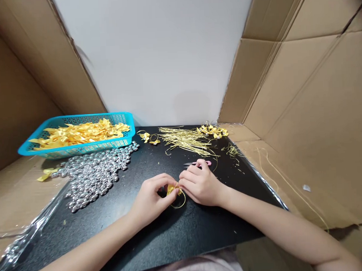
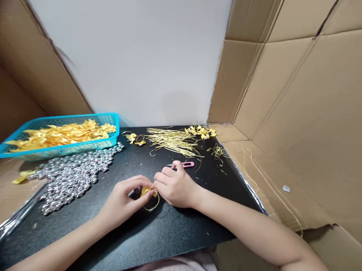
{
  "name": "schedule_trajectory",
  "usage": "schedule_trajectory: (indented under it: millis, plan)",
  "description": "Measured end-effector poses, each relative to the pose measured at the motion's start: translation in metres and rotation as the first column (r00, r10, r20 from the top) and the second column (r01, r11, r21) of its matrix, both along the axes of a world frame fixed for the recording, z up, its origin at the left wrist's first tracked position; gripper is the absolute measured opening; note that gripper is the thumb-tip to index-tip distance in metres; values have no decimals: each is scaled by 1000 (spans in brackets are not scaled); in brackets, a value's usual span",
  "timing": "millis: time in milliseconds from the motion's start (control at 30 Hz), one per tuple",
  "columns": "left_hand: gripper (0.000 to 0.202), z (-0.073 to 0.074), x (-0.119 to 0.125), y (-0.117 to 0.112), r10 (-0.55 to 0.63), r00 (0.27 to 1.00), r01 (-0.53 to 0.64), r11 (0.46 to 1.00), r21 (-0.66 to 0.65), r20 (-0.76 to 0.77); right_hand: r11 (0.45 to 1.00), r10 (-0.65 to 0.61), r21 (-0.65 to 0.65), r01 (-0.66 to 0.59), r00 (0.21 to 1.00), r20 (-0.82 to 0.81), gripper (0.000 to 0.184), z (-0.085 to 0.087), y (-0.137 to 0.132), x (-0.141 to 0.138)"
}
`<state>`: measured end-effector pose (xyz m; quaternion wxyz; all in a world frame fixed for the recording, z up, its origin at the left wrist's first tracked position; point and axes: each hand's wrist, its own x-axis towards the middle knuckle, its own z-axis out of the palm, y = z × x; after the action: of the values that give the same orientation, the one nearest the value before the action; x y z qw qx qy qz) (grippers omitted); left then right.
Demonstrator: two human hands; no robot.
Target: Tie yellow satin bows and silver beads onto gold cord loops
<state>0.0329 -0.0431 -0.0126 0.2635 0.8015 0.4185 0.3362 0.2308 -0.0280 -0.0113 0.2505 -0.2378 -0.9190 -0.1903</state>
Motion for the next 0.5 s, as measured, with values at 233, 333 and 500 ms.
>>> schedule_trajectory:
  millis: [233, 333, 500]
  plan:
    - [19, -1, -4, 8, -78, 994, 71, 993, -93, -75, 997, -13, 74, 10, 999, 39, 23, -3, 0, -3]
    - [23, -2, -5, 9, -68, 993, 58, 992, -112, -92, 1000, -9, 21, 8, 999, 42, 24, -2, 0, -4]
    - [21, 0, -5, 7, -82, 997, 81, 991, -111, -7, 922, -60, -386, -43, 966, -251, 7, 3, 0, -2]
